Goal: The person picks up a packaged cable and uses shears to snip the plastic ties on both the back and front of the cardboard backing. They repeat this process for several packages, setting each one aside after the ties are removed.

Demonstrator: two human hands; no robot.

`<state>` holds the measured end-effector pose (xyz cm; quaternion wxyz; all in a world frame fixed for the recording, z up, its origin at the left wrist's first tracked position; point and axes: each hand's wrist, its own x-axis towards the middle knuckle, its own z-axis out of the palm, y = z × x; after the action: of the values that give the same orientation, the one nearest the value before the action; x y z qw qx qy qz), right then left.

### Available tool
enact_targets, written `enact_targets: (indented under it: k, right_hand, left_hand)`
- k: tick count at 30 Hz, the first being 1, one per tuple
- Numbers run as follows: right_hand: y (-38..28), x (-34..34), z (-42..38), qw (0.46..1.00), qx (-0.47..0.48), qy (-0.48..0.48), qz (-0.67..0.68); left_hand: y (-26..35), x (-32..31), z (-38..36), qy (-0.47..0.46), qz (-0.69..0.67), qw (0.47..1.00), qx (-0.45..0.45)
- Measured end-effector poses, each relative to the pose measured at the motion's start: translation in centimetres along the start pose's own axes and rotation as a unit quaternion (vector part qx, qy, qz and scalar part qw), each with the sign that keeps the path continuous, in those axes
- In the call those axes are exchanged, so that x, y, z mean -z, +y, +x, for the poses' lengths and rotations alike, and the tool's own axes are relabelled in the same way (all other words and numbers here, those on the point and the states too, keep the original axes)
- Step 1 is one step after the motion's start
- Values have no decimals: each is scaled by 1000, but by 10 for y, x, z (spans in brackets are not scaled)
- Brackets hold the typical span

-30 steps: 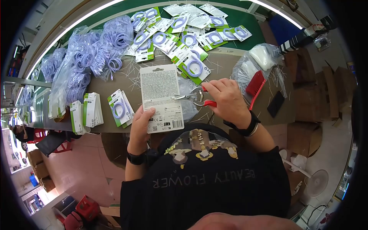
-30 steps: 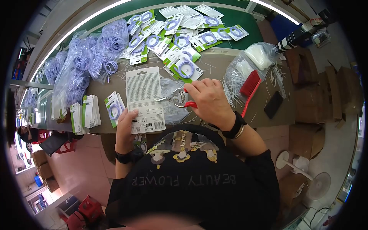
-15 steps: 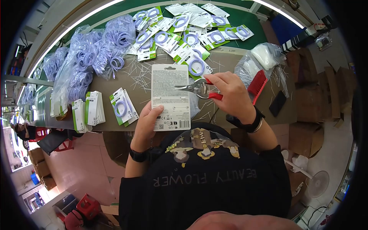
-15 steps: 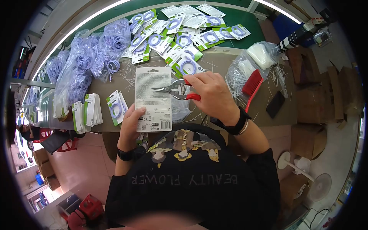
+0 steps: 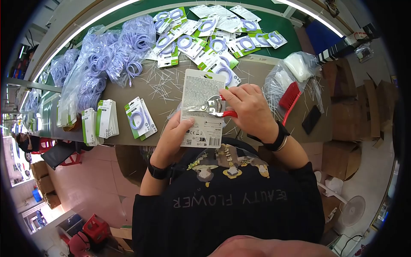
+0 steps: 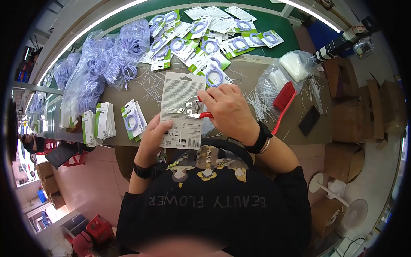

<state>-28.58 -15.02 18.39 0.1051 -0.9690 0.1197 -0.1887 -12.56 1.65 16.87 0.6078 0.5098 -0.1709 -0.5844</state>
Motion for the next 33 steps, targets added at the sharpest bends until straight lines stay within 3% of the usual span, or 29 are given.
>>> enact_targets:
  k: [8, 11, 15, 19, 28, 32, 33]
  right_hand:
    - [-3, 2, 2, 1000, -9, 7, 6]
    - [1, -4, -3, 988, -78, -122, 47]
    - [8, -5, -5, 981, -105, -34, 162]
    - [9, 12, -5, 999, 0, -15, 36]
    - [4, 4, -9, 998, 21, -55, 10]
    - [7, -4, -9, 990, -36, -114, 79]
    - [3, -7, -4, 976, -91, -92, 178]
  left_hand:
    - [1, 0, 2, -8, 13, 1000, 7]
    - [3, 0, 3, -32, -18, 999, 13]
    - [-8, 18, 15, 17, -18, 1000, 3]
    - [0, 23, 14, 61, -72, 996, -8]
    - [-5, 19, 20, 57, -68, 996, -16]
    - [-15, 22, 27, 57, -44, 996, -47]
    - [-20, 20, 31, 53, 34, 994, -93]
